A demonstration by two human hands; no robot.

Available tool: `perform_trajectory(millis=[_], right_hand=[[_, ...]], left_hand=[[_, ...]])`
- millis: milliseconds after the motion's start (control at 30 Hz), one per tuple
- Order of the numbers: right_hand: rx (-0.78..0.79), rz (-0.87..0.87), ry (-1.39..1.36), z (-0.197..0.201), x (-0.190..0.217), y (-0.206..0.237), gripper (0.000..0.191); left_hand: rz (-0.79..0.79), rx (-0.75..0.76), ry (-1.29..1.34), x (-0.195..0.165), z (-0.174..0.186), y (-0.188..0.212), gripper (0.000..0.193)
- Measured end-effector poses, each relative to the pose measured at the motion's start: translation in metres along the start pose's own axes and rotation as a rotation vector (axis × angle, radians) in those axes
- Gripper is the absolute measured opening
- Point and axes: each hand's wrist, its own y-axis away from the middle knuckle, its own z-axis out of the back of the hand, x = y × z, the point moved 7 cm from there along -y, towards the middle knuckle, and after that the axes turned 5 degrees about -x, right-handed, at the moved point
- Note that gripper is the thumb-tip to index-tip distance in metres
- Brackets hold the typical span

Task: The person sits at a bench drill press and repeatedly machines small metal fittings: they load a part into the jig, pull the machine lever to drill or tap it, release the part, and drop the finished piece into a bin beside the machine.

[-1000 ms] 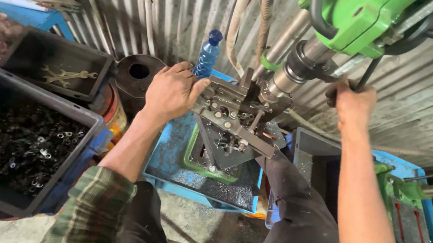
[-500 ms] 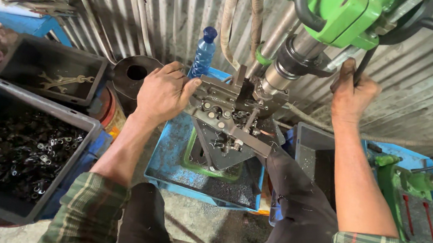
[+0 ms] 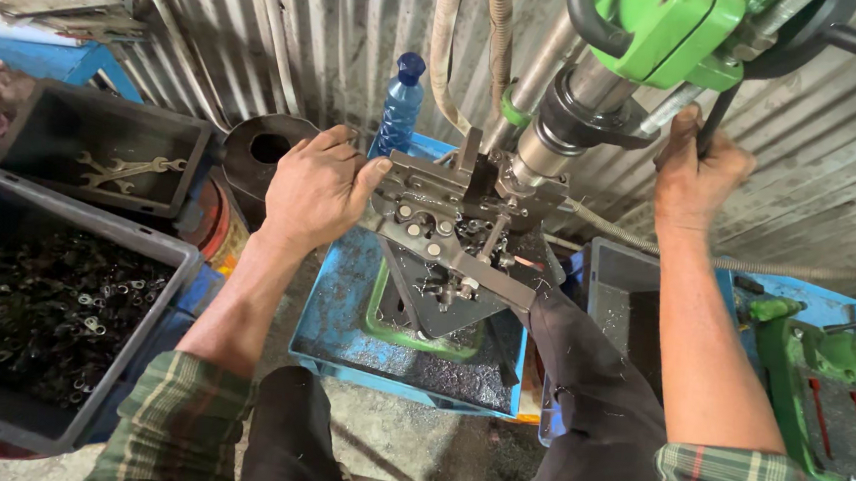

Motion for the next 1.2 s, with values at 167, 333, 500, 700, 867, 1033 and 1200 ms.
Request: perform_trajectory(millis=[167, 333, 500, 700, 867, 1033, 1200], right_hand=[[0.01, 0.015, -0.005, -0.002, 0.001, -0.002, 0.067], [0.003, 0.079, 0.014, -0.002, 0.007, -0.004, 0.064], [-0.014, 0.108, 0.045, -0.003, 0.007, -0.005, 0.061], [0.004, 0.086, -0.014, -0.006, 0.003, -0.007, 0.061], [0.014, 0.07, -0.056, -0.007, 0.004, -0.008, 0.06], [0.005, 0.059, -0.09, -0.01, 0.007, -0.009, 0.057], [0.002, 0.091, -0.099, -0.01, 0.007, -0.011, 0.053]], left_hand=[[0.007, 0.017, 0.007, 0.002, -0.002, 0.001, 0.048], [-0.001, -0.004, 0.015, 0.002, -0.001, 0.001, 0.048], [0.016, 0.002, 0.01, 0.003, -0.002, 0.001, 0.048], [0.016, 0.003, 0.017, 0.004, -0.001, 0.0, 0.046], [0.02, 0.005, 0.032, 0.003, -0.001, 0.001, 0.047], [0.027, -0.003, 0.013, 0.004, -0.002, 0.001, 0.046], [0.026, 0.002, 0.015, 0.004, -0.003, 0.001, 0.046]])
